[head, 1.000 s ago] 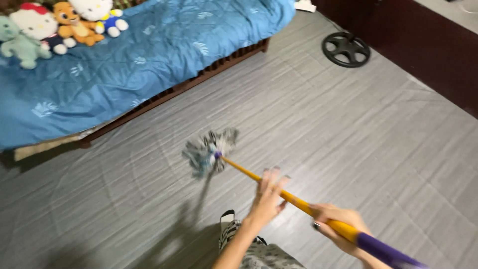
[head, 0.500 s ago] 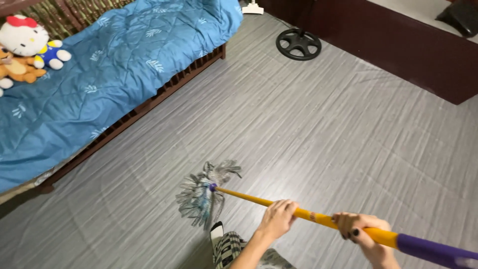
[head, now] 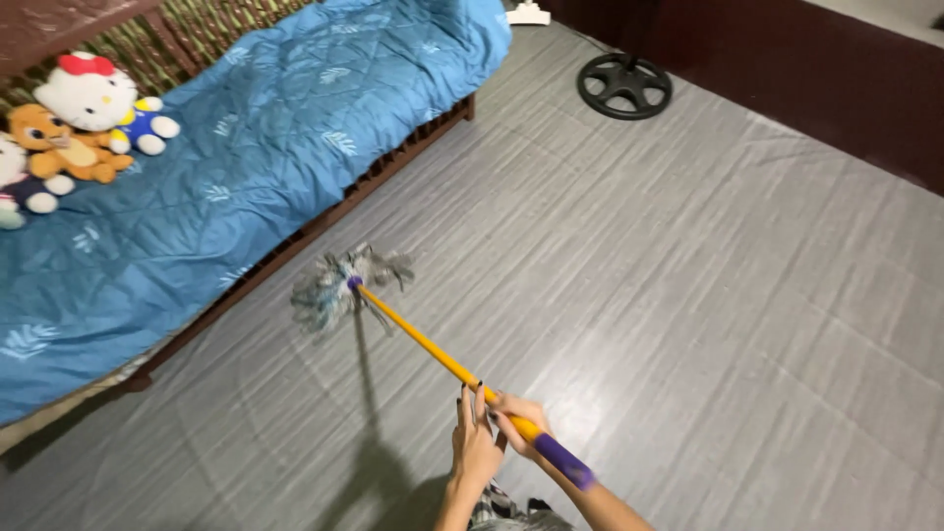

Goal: The person mops the floor of a bedroom using a yellow and purple mop. They move the mop back and forth across the gray tiled floor, navigating around furniture such as a bed, a desk, and a fan.

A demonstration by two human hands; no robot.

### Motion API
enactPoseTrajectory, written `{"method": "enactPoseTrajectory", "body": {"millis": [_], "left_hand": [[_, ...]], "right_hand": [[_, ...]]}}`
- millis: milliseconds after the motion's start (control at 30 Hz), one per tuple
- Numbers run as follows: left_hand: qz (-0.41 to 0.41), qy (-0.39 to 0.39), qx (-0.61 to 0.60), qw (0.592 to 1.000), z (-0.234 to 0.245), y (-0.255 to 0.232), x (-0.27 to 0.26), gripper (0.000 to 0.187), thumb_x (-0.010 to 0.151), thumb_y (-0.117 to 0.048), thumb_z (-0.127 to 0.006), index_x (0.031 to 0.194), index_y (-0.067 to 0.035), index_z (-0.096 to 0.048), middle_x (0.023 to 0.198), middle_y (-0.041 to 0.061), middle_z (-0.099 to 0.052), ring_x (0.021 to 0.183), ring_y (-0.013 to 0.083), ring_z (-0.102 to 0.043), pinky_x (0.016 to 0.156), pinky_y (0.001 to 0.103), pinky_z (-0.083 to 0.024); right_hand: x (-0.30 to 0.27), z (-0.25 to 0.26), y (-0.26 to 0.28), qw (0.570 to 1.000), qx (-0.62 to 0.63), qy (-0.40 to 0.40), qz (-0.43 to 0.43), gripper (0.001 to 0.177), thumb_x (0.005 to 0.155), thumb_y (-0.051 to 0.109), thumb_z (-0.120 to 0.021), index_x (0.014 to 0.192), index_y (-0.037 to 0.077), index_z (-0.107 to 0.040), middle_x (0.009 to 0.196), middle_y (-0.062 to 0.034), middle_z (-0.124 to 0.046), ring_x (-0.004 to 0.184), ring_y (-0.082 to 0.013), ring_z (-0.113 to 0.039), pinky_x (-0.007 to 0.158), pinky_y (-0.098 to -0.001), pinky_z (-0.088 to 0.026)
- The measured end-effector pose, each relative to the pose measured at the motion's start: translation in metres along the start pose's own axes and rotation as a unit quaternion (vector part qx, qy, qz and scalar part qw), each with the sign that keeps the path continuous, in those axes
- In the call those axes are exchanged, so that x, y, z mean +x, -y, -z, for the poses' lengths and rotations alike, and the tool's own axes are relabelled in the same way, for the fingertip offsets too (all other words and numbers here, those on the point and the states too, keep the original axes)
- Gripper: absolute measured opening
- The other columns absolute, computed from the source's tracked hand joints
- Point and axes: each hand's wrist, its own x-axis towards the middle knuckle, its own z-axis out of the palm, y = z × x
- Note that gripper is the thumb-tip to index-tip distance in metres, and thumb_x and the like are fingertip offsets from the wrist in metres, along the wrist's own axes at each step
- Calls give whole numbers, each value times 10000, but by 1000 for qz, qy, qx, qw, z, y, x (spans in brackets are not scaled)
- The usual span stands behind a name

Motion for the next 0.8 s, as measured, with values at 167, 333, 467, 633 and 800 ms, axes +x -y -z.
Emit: {"method": "enactPoseTrajectory", "body": {"millis": [167,333,467,633,800], "left_hand": [[87,2,-14,996,40,31,-8,938,878,-264,-744,1590,-121,-150,1697,180,-58,1462,412,-340,971,466,-532],[132,77,19,988,63,34,22,905,954,-295,-659,1614,-161,-54,1703,158,28,1527,434,-182,937,435,-572],[29,6,-7,1000,45,21,48,779,857,-181,-779,1438,-42,-279,1638,272,-111,1479,484,-244,1024,529,-482],[-32,55,-24,998,13,-38,78,878,881,39,-598,1574,-3,-61,1651,269,-174,1431,464,-362,966,521,-504],[-100,38,4,994,-57,-138,103,1010,708,-91,-876,1536,-118,-297,1658,165,-195,1530,377,-220,1055,559,-400]], "right_hand": [[63,-44,-76,995,2,95,-19,123,1031,156,-582,1036,76,-676,987,-63,-711,1031,-244,-684,930,-356,-518],[90,-49,-102,989,-13,146,-37,138,1041,134,-551,1079,126,-684,1028,-45,-717,1203,-291,-663,1004,-404,-527],[83,-9,-76,989,-57,135,-26,158,1019,165,-589,1092,107,-715,1095,-62,-752,1025,-236,-726,865,-339,-550],[76,92,-13,985,-55,164,-27,115,1001,161,-612,978,83,-693,952,-66,-758,1056,-275,-766,826,-345,-597],[40,228,24,973,-131,191,-26,263,1020,341,-539,945,154,-708,954,-49,-792,1105,-255,-760,850,-358,-586]]}}
